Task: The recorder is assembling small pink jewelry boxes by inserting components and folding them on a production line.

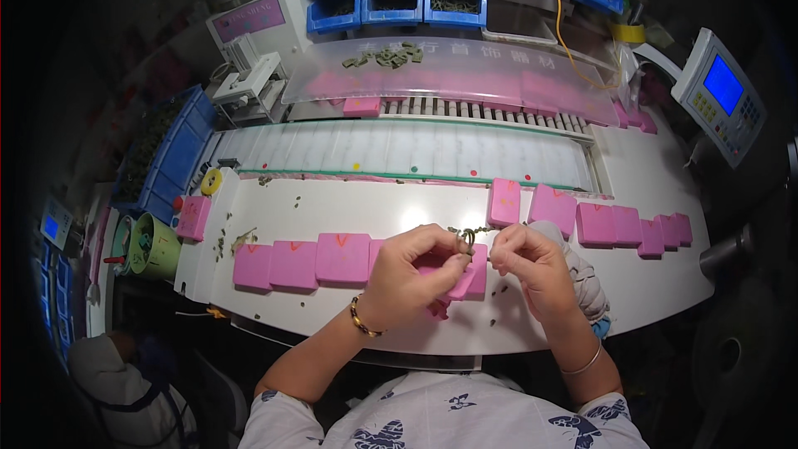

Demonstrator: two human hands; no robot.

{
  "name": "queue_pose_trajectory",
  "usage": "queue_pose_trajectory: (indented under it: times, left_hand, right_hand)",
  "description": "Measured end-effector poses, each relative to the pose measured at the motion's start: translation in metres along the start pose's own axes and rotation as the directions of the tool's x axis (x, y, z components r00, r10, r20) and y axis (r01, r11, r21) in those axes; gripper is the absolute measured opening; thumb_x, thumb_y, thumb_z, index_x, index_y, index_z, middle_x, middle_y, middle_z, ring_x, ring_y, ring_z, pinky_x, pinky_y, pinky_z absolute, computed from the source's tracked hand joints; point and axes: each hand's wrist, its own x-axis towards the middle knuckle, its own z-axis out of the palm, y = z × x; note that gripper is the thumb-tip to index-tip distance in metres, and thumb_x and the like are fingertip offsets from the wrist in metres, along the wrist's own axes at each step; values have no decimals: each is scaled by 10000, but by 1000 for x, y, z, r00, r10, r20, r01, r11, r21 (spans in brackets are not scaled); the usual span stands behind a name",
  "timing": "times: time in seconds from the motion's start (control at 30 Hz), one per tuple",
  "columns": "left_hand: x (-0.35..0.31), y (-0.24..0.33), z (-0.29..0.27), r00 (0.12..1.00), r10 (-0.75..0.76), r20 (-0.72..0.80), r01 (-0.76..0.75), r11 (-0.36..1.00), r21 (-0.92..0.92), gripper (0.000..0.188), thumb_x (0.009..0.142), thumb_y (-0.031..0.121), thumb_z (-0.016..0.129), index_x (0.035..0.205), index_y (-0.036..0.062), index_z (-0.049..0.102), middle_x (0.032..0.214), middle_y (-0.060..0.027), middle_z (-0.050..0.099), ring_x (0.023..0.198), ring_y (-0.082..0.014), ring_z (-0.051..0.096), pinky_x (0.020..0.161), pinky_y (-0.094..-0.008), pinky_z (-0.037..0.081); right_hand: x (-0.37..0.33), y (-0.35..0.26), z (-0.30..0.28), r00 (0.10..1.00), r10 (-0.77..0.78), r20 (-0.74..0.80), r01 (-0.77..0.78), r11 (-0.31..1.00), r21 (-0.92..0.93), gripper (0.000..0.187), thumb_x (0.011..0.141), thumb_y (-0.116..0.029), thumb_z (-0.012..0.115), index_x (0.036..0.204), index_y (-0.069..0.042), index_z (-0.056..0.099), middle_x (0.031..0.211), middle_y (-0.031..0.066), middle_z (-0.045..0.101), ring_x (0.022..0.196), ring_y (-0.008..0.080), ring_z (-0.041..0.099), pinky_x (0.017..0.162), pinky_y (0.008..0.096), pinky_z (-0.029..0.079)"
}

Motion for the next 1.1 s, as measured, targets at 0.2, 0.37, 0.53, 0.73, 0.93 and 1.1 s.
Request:
queue_pose_trajectory:
  times: [0.2, 0.37, 0.53, 0.73, 0.93, 1.1]
  left_hand:
    - [20, 9, -24, 955, -269, 124, 291, 931, -219, 87, 897, 78, 653, 935, 0, 656, 881, -12, 654, 784, -54, 601, 745, -209, 494]
    - [64, 15, -51, 775, -461, 432, 435, 885, 164, 135, 872, 123, 680, 939, 7, 659, 847, -23, 662, 715, -66, 604, 591, -227, 519]
    - [156, 35, -89, 738, -564, 371, 373, 799, 472, 159, 852, 169, 691, 897, 21, 656, 786, -40, 657, 643, -111, 615, 536, -310, 565]
    - [235, 43, -104, 980, -188, -67, 165, 951, -262, 282, 875, 272, 683, 811, 2, 629, 739, -86, 608, 606, -168, 591, 577, -382, 593]
    - [171, 3, -27, 955, -292, 57, 277, 799, -534, 286, 903, 359, 665, 917, 87, 580, 841, -83, 639, 685, -148, 615, 536, -269, 510]
    - [114, -13, -23, 905, -403, 134, 416, 775, -476, 238, 902, 319, 647, 877, 105, 546, 756, -21, 536, 658, -136, 559, 492, -247, 442]
  right_hand:
    - [3, -5, -4, 887, -456, 74, 296, 438, -849, 79, 823, -56, 687, 792, 3, 644, 860, 104, 633, 765, 235, 598, 689, 335, 473]
    - [-1, -7, -8, 831, -543, 119, 275, 214, -937, 128, 754, -67, 744, 829, -17, 654, 870, 122, 638, 796, 299, 607, 709, 385, 483]
    - [-7, -12, -2, 846, -526, 87, 287, 313, -905, 137, 760, -42, 728, 877, -18, 662, 893, 127, 645, 821, 306, 624, 716, 381, 494]
    - [-5, -12, 3, 834, -542, 105, 332, 342, -879, 169, 761, -27, 720, 923, -19, 670, 900, 131, 647, 824, 304, 633, 716, 372, 503]
    - [-25, -30, -21, 868, -496, 14, 144, 225, -964, 369, 726, -76, 757, 1073, -42, 637, 1085, 157, 603, 1014, 327, 578, 842, 411, 463]
    - [-42, -39, -37, 952, -295, 75, 72, -23, -997, 714, 694, -109, 781, 1344, -82, 486, 1243, 198, 520, 1161, 350, 501, 910, 434, 419]
